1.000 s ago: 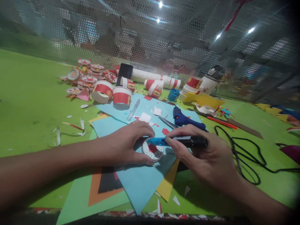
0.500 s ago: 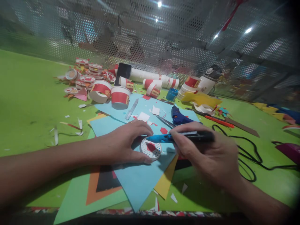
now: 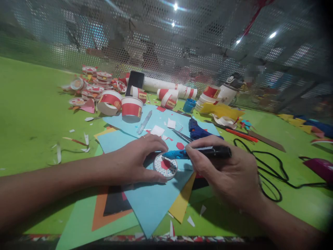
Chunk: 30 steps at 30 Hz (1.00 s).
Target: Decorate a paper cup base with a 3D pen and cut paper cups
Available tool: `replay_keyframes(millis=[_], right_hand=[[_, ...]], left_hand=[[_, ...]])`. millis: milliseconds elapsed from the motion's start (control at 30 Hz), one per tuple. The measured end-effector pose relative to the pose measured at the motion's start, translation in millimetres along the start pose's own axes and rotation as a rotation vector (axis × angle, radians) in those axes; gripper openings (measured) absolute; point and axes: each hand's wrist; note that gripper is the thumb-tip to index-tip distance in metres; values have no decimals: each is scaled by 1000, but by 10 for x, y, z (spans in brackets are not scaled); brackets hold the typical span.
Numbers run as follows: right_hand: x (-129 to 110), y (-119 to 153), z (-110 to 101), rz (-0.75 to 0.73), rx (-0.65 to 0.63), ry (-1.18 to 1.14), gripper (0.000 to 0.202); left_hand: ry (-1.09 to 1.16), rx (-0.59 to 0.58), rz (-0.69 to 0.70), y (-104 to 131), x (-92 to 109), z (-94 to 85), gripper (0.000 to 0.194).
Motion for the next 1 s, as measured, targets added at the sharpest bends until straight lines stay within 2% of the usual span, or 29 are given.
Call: replay_keyframes(millis=[667,800,1000], right_hand=[[28,1,36,14,-22,-67,4],[-11,-12,34,-25,-24,-13,4],[-100,-34,-17,-172,-158,99,2]], left_hand=[[5,0,18,-4,-24,7,49],[-2,5,28,-5,-30,14,47],[10,17,46,-11,-51,27,47]])
Point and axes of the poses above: each hand's wrist, its own y-axis away from the middle knuckle, its own z-axis out of the palm, x = y × z, and after that the axes turned 7 degrees about -x, right-handed
